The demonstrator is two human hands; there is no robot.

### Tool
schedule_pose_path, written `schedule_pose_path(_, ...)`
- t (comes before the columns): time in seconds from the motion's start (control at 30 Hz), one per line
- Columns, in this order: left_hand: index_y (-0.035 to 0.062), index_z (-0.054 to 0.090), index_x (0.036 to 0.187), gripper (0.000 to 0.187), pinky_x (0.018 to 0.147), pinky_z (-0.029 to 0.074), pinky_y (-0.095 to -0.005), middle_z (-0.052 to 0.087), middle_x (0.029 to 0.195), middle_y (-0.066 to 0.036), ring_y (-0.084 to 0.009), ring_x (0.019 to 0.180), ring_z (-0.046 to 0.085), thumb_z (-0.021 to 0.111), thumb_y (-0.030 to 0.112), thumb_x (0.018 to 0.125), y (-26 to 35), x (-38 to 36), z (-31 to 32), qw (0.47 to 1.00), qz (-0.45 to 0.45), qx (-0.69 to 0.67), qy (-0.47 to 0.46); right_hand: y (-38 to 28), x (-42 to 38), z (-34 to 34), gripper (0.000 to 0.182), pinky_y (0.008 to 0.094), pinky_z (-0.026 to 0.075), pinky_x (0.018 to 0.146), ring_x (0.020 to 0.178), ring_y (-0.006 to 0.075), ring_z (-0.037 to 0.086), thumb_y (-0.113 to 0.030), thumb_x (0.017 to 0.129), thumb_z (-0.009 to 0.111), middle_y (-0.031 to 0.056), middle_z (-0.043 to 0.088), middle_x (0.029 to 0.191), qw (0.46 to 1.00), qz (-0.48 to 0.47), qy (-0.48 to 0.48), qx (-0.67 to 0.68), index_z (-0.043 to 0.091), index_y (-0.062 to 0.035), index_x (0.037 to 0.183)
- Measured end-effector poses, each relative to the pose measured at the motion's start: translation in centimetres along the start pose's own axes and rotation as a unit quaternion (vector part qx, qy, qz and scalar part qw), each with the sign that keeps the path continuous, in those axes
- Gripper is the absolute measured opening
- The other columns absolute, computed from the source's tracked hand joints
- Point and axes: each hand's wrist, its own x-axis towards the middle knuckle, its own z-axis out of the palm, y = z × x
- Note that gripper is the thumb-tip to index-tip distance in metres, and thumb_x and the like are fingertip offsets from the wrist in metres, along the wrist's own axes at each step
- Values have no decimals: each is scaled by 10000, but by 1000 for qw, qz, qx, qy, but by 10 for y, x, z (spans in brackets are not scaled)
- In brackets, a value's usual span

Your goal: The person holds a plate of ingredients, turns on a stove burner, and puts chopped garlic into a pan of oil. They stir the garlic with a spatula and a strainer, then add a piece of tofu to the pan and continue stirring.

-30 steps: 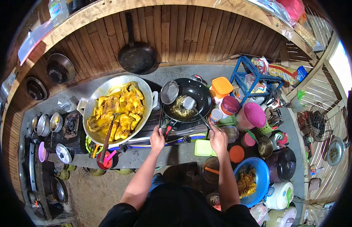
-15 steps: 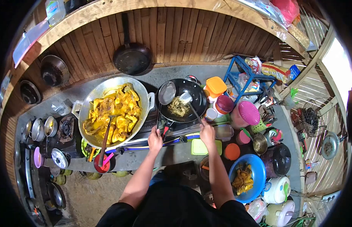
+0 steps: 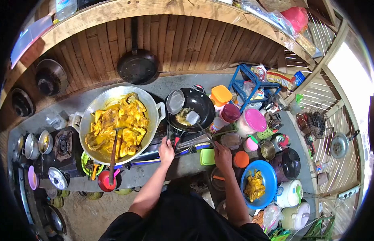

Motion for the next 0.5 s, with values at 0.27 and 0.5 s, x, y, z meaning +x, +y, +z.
schedule_pose_path(0.27, 94, 578, 1243, 311, 843, 480, -516, 676, 1011, -248, -452, 973, 626, 458, 256, 1006, -8, 0, 3, 1000, -16, -8, -11, 11, 21, 12, 316, 509, 506, 792, 895, 422, 643, -138, 891, 581, 239, 676, 969, 998, -1, -35, -52, 659, -78, 1192)
schedule_pose_path(0.5, 71, 570, 1241, 323, 870, 476, -504, 665, 1062, -250, -444, 1018, 617, 453, 262, 1008, -7, -1, 3, 1000, -26, -3, -14, 47, 46, 12, 334, 514, 501, 783, 878, 427, 645, -163, 898, 583, 236, 678, 969, 997, -20, 10, -68, 642, -93, 1219)
